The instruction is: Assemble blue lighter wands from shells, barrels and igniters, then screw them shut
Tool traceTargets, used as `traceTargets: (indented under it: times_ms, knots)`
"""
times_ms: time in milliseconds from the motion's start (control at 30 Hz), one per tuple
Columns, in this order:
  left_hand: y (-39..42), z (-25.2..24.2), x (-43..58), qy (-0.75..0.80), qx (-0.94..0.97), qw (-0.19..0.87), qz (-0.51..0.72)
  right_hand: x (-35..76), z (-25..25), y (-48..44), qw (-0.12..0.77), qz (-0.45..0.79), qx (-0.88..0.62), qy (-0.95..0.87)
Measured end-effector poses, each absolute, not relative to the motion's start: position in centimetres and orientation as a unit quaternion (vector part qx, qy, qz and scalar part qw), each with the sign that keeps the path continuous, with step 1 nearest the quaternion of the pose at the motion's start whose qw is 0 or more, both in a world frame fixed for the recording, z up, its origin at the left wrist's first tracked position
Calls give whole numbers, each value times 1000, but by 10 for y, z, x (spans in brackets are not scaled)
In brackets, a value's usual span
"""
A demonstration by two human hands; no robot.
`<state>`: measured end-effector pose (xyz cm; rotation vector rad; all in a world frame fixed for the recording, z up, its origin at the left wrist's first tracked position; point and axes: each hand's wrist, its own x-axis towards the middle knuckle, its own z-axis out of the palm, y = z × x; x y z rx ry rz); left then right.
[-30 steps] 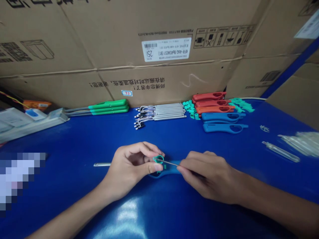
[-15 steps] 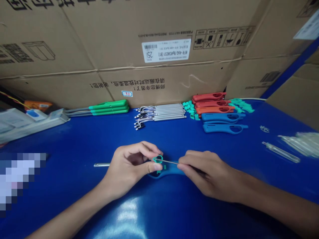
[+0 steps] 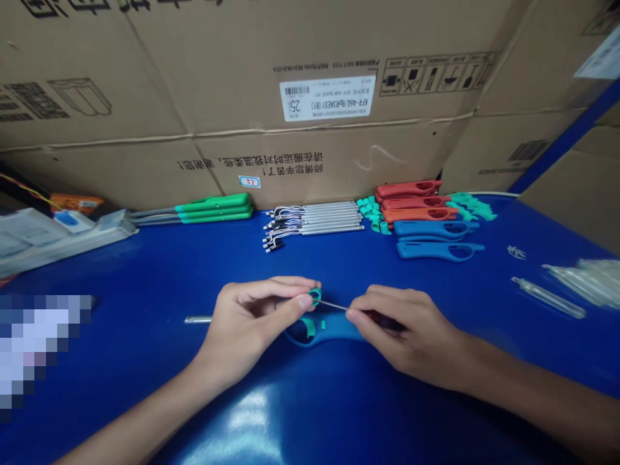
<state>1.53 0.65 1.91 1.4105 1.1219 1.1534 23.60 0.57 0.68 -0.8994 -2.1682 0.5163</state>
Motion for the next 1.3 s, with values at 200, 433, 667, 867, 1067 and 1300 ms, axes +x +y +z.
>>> traceTargets:
  times_ms: [200, 433, 667, 867, 1067, 1300]
  knots:
    - [8, 8, 13, 484, 518, 490, 507, 240, 7, 4, 352, 231, -371, -828]
    - [11, 16, 18, 461, 427, 496, 599, 242, 16, 11, 487, 277, -334, -758]
    - [13, 13, 14, 455, 438, 490, 602, 246, 16, 12, 478, 177, -348, -787]
    - [12, 9, 10, 486, 486, 447, 573, 242, 16, 10, 471, 104, -358, -799]
    - [11, 12, 12, 495, 499, 411, 580, 240, 16, 7, 464, 75, -365, -804]
    - [14, 15, 17, 488, 389, 510, 593, 242, 17, 6, 438, 97, -363, -816]
